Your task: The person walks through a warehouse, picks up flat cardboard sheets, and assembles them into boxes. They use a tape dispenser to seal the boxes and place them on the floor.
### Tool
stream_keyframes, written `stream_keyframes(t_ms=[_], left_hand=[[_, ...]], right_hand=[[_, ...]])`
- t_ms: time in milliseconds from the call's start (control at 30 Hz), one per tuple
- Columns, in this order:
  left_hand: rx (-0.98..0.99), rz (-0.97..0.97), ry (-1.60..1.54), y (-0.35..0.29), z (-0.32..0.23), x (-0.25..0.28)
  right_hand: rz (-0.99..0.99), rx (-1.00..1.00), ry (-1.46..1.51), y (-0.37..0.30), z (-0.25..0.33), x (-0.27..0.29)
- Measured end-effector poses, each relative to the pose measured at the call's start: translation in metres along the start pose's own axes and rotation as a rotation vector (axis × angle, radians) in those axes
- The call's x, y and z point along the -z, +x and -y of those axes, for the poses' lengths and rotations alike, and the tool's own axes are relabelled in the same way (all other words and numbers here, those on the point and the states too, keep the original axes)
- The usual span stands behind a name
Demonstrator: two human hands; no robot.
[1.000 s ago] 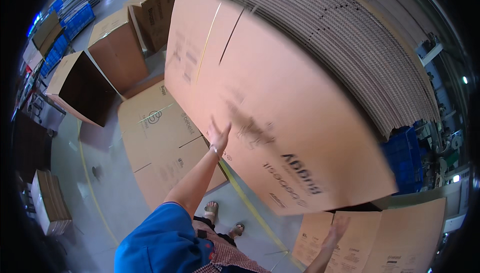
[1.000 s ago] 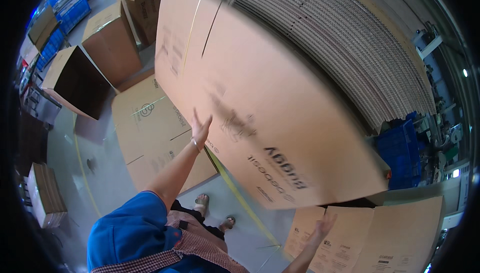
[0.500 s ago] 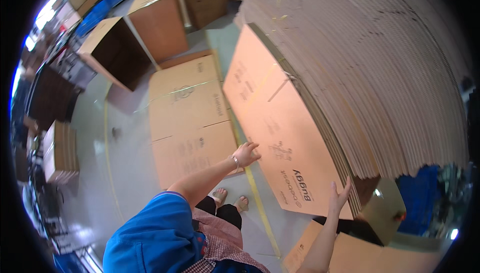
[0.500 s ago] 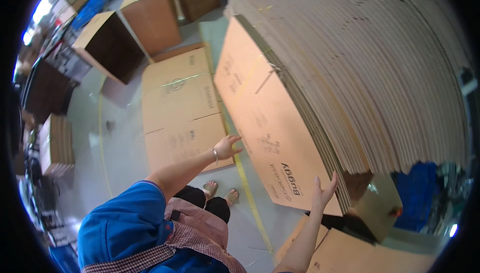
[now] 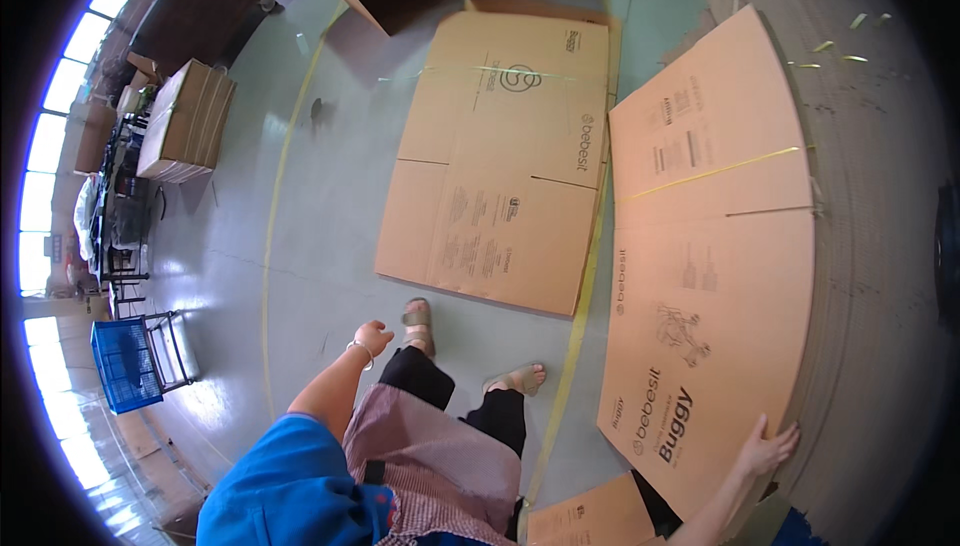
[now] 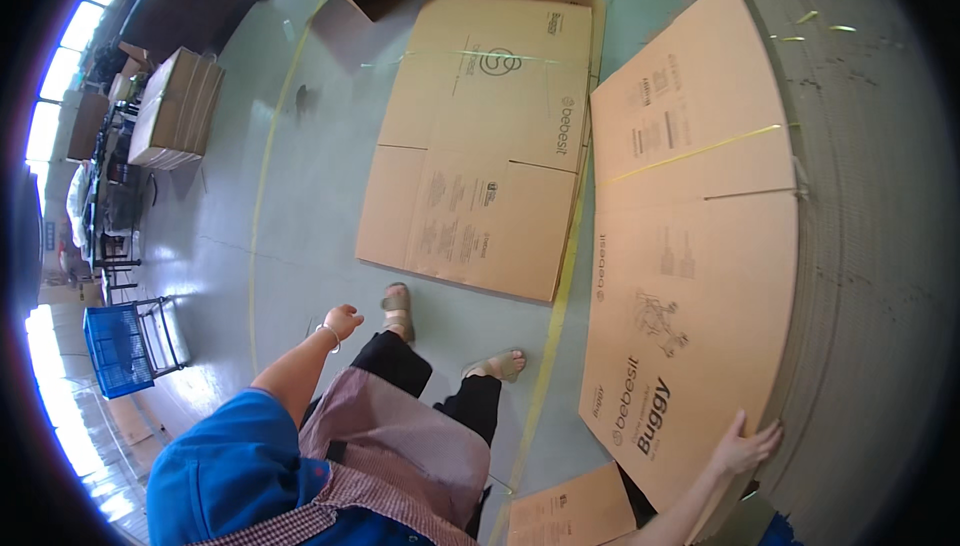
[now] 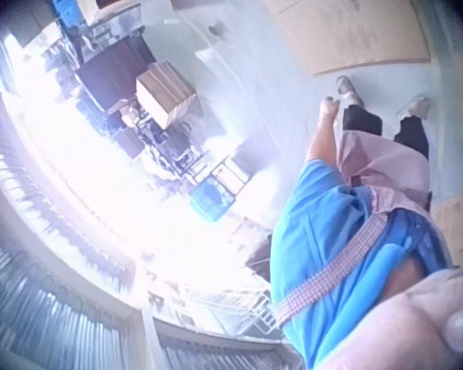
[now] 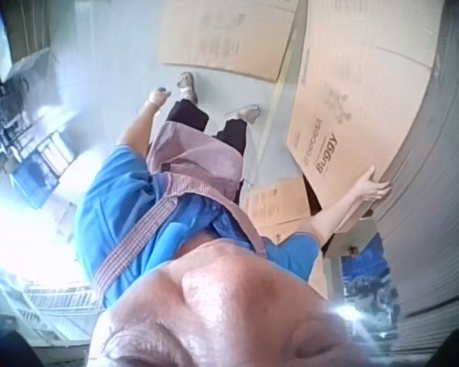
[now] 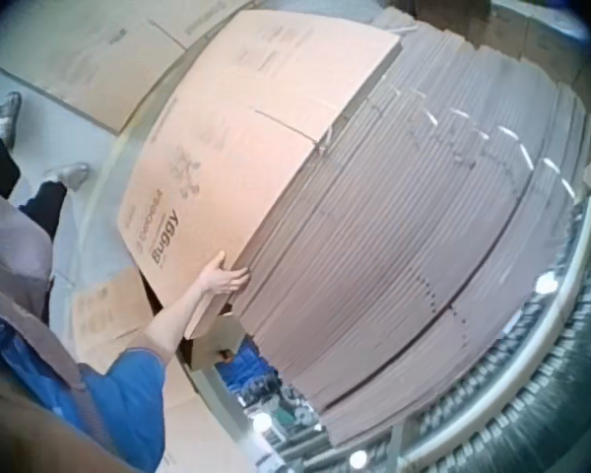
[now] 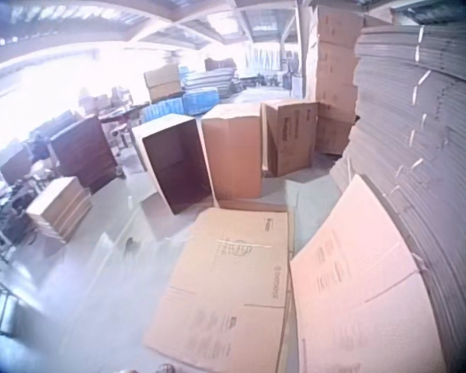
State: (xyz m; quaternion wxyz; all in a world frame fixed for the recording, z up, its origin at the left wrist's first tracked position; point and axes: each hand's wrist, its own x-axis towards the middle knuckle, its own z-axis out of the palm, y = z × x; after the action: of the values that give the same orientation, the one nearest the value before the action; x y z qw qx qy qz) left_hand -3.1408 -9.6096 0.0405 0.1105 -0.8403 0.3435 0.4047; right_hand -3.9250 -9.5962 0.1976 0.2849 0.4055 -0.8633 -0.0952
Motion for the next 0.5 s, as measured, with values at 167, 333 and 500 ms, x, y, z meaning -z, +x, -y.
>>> stream_keyframes(t_ms=[167, 333, 500], left_hand=[[0.010, 0.015, -0.018, 0.103, 0.057, -0.028], [-0.018, -0.035, -0.036, 0.249, 0.105, -0.059], [0.036, -0.243, -0.095, 0.358, 0.099, -0.057]], right_hand=[[0.165, 0.066, 0.204, 0.018, -0.036, -0.001], [0.376, -0.418, 0.237, 0.035, -0.017, 0.017], [0.259, -0.103, 0.236, 0.015, 0.059, 0.071]])
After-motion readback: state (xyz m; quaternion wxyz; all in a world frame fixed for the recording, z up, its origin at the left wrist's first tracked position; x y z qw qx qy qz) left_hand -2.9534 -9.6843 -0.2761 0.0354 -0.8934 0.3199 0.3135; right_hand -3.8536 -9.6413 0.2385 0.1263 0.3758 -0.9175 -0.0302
